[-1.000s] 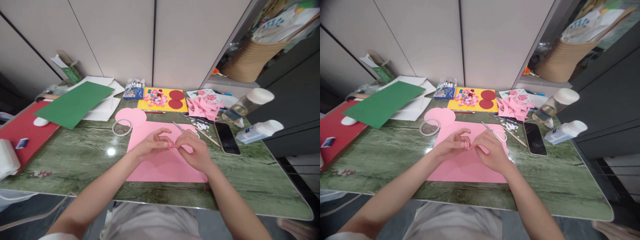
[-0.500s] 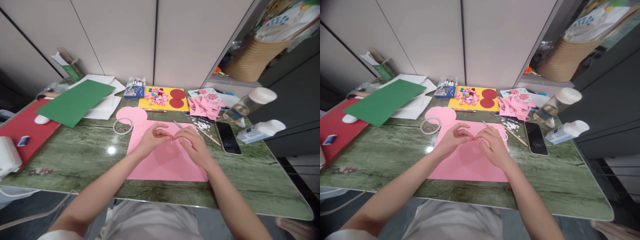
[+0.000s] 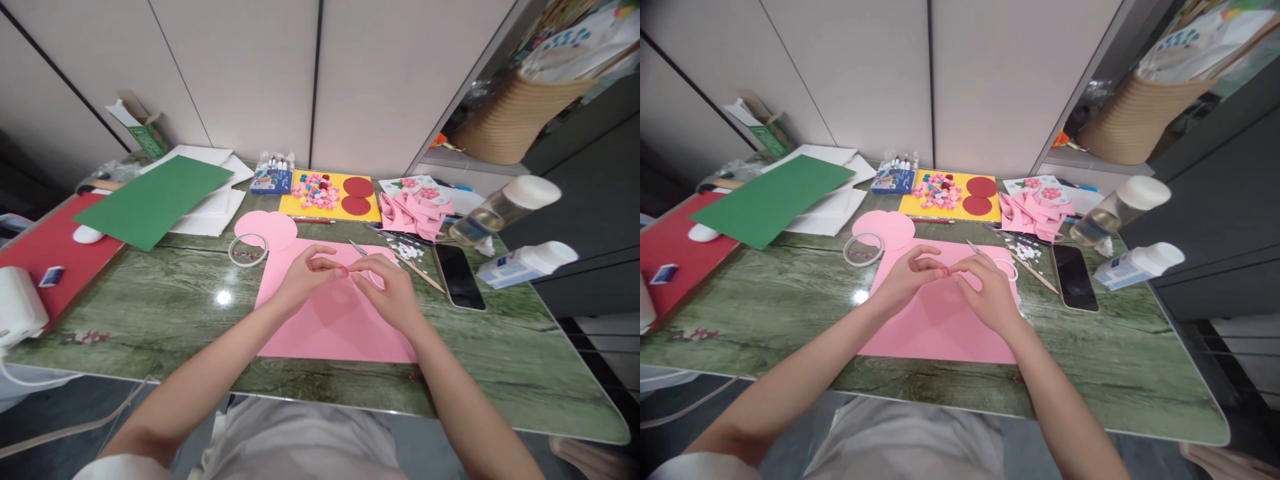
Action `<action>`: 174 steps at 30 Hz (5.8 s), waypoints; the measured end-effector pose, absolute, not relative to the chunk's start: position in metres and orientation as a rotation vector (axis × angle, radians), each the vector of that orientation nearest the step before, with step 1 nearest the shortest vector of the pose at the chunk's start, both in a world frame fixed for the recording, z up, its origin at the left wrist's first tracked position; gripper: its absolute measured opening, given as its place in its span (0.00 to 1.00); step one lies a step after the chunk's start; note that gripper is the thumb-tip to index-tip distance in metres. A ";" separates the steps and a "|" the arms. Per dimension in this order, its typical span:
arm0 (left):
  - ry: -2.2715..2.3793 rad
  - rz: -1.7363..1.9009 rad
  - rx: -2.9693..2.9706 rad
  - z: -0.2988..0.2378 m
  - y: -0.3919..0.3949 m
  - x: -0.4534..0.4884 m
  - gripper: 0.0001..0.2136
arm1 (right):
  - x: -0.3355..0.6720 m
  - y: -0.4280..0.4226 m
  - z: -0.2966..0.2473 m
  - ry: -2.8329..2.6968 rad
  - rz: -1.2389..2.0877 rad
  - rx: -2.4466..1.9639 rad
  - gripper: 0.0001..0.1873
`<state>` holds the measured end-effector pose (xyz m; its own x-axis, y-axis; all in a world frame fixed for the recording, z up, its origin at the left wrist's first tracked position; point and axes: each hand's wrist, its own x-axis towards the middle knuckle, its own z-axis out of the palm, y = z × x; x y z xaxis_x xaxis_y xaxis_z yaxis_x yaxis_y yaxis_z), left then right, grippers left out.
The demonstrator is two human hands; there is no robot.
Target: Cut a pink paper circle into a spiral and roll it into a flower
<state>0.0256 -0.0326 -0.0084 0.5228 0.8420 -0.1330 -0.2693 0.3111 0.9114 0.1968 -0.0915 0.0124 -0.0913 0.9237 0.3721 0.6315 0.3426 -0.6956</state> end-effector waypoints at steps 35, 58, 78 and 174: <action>0.730 0.972 1.955 0.008 -0.051 0.023 0.11 | 0.198 -0.089 0.012 -1.458 1.086 -1.297 0.22; 0.951 1.140 2.206 -0.007 -0.049 0.026 0.11 | 0.194 -0.096 0.007 -1.979 -0.131 -1.411 0.08; 0.663 0.376 0.969 -0.004 -0.025 0.018 0.23 | 0.210 -0.090 0.023 -1.935 0.639 -1.308 0.07; 0.776 0.954 0.960 0.002 -0.063 0.033 0.18 | 0.203 -0.096 0.010 -2.027 -0.801 -1.044 0.11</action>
